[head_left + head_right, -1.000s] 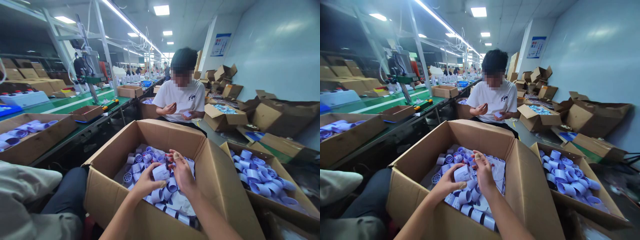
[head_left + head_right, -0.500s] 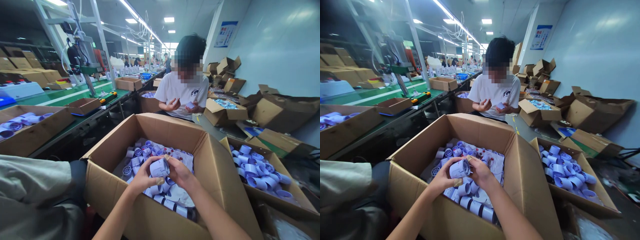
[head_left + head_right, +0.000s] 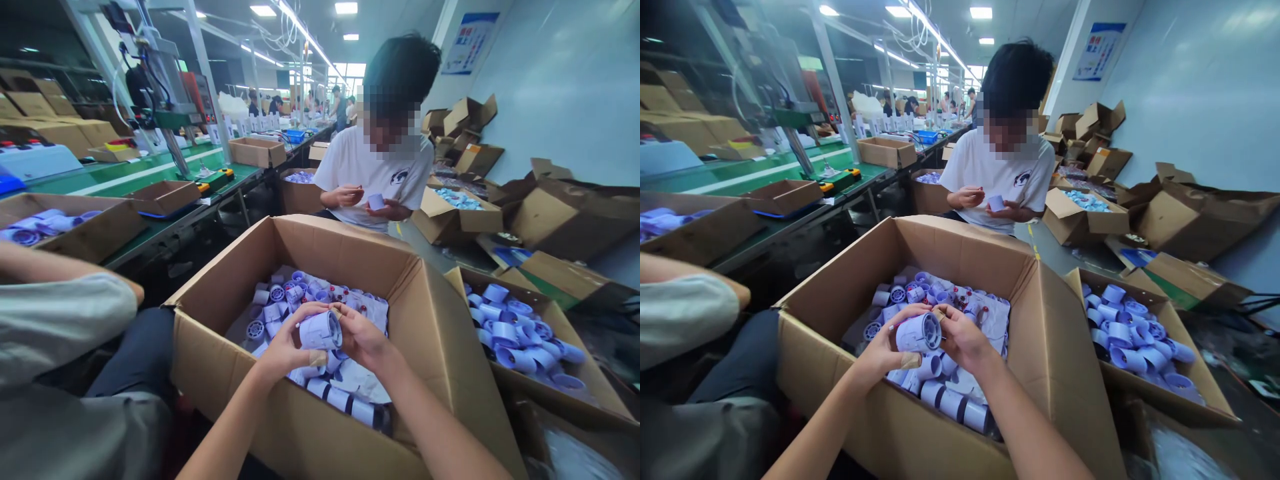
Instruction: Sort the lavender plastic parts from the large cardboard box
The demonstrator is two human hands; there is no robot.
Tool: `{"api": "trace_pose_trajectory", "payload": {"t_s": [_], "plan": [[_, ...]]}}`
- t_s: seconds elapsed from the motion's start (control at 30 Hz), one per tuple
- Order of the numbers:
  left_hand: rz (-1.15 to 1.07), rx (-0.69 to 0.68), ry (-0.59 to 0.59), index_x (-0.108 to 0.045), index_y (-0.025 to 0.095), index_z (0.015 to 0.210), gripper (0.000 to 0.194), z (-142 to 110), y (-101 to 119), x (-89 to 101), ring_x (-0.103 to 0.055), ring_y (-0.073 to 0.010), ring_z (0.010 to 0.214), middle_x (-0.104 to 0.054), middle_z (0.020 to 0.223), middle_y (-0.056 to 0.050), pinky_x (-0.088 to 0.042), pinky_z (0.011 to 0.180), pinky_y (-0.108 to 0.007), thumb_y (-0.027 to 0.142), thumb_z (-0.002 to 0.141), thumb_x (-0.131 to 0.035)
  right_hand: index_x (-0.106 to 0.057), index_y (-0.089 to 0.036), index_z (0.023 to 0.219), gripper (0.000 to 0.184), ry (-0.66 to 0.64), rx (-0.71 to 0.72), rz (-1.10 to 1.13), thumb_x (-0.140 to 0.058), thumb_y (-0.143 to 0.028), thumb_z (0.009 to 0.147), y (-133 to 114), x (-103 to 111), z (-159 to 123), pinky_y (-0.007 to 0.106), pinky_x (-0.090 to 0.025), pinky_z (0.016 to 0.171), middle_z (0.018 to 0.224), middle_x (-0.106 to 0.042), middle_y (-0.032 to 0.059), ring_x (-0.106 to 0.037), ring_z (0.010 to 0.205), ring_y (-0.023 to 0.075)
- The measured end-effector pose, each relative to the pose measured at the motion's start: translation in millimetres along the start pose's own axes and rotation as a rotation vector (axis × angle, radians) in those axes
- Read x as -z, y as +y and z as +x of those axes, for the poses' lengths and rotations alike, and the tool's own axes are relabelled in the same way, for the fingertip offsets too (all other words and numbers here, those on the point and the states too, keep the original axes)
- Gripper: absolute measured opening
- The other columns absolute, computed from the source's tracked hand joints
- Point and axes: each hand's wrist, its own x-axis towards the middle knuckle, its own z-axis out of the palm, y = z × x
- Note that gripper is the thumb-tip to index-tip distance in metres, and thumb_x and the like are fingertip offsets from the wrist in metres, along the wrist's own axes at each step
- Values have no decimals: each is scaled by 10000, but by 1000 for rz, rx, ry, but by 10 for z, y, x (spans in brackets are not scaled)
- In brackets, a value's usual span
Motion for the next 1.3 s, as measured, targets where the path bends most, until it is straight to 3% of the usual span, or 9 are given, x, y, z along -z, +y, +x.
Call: {"api": "trace_pose_trajectory", "payload": {"t_s": [0.2, 0.53, 0.77, 0.93, 1.03, 1.13, 1.3], "plan": [[-103, 155, -5, -611, 220, 1083, 656, -31, 2, -3, -592, -198, 862, -621, 1006, -38, -469, 731, -262, 232, 479, -867, -616, -177, 698, 347, 14, 49, -56, -837, -401, 550, -33, 30, 10, 216, -364, 534, 588, -556, -46, -475, 542, 86], [-200, 177, 67, -635, 211, 1023, 642, -5, -5, 6, -601, -181, 838, -662, 979, -36, -476, 740, -252, 211, 426, -872, -690, -150, 729, 391, 16, 53, -143, -840, -450, 528, -100, 17, -11, 215, -333, 539, 560, -528, -45, -393, 525, 63], [-246, 150, 203, -529, 239, 1107, 717, 7, -32, -2, -601, -169, 827, -603, 1021, -30, -483, 731, -259, 226, 466, -851, -678, -165, 725, 449, 218, 167, -21, -874, -448, 437, -134, 62, 34, 208, -354, 506, 617, -595, -25, -430, 523, 64], [-102, 81, 320, -417, 283, 1086, 691, 42, -83, -21, -570, -151, 882, -537, 1053, 2, -475, 720, -235, 170, 526, -806, -664, -162, 742, 466, 264, 274, 59, -872, -462, 452, -178, 55, 20, 208, -444, 520, 653, -644, -4, -514, 537, 77], [-5, 87, 271, -440, 252, 1045, 654, 47, -105, -38, -552, -147, 872, -531, 1016, 0, -464, 712, -226, 138, 504, -790, -663, -170, 745, 437, 233, 334, 45, -862, -460, 487, -191, 20, -16, 206, -475, 530, 681, -668, 7, -554, 550, 83], [42, 126, 147, -454, 242, 1081, 599, 39, -128, -50, -547, -138, 789, -542, 965, -2, -449, 666, -232, 128, 557, -722, -667, -185, 734, 373, 196, 395, 21, -862, -418, 517, -201, -10, -55, 193, -481, 531, 673, -659, -8, -548, 542, 72], [351, -69, 177, -541, 229, 1098, 580, 54, -143, -23, -501, -227, 1055, -507, 1137, -51, -414, 899, -326, 49, 553, -627, -708, -195, 770, 365, 89, 453, -6, -865, -410, 520, -247, 10, -140, 168, -474, 534, 664, -648, -8, -539, 538, 58]]}}
